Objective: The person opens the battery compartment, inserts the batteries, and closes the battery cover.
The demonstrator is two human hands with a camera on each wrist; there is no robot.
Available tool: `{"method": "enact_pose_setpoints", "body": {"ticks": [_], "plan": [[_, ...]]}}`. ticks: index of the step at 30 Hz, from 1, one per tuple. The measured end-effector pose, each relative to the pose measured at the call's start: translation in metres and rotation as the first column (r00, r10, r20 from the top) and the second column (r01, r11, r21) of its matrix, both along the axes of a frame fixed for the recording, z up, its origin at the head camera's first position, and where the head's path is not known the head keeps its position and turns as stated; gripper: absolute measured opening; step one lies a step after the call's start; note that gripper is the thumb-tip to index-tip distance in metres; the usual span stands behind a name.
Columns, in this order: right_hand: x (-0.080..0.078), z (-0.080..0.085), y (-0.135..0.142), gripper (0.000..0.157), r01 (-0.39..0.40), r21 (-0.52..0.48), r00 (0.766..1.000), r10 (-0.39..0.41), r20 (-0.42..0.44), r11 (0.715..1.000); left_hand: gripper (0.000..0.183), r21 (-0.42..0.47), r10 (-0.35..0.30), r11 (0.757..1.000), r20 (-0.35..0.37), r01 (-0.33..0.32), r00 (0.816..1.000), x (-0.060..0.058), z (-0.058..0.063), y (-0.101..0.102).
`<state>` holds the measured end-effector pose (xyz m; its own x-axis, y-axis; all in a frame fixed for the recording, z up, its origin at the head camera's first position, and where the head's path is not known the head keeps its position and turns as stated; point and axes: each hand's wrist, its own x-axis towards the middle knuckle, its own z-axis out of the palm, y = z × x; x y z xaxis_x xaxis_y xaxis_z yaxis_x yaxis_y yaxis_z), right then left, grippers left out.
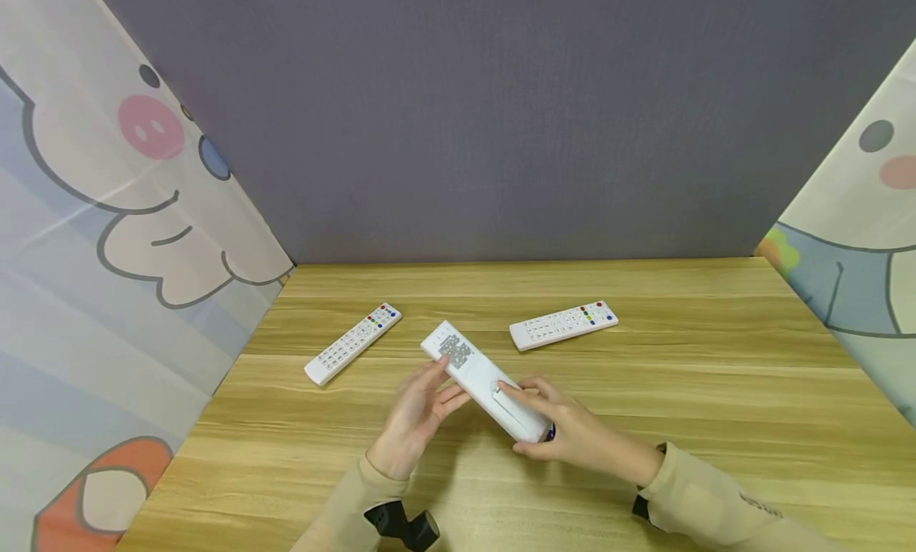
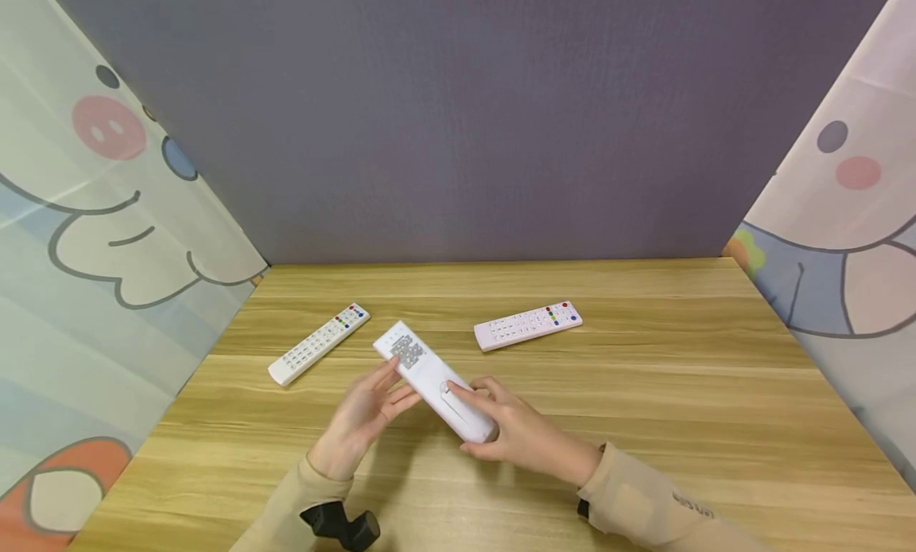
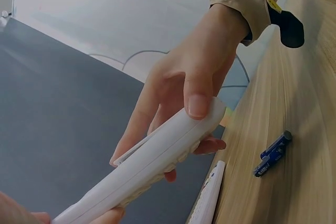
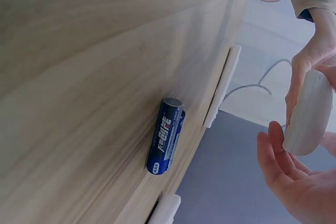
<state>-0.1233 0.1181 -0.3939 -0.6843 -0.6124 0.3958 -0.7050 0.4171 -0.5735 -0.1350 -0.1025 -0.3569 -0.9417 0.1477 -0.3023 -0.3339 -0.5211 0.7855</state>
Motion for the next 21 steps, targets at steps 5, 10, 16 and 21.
{"method": "enact_pose_setpoints", "body": {"ticks": [5, 10, 16, 21], "plan": [[-0.0008, -0.0008, 0.0, 0.067, -0.012, -0.006, 0.999, 0.011, -0.047, 1.0, 0.042, -0.004, 0.001, 1.0, 0.004, -0.001, 1.0, -0.0001, 0.0001, 0.0001], [-0.001, -0.001, -0.0004, 0.065, -0.022, -0.016, 0.997, 0.021, -0.07, 1.0, 0.044, -0.006, -0.005, 1.0, -0.001, 0.005, 1.0, 0.0003, 0.0007, 0.0003], [0.0008, 0.0001, -0.0004, 0.065, -0.004, 0.014, 0.999, 0.005, -0.041, 1.0, 0.044, -0.01, -0.003, 1.0, 0.001, 0.003, 1.0, 0.0008, 0.0007, 0.0], [0.001, -0.0004, -0.0004, 0.066, 0.02, 0.016, 0.999, -0.019, -0.05, 1.0, 0.045, -0.019, -0.015, 1.0, -0.015, 0.015, 1.0, -0.0002, 0.0009, -0.0003]]}}
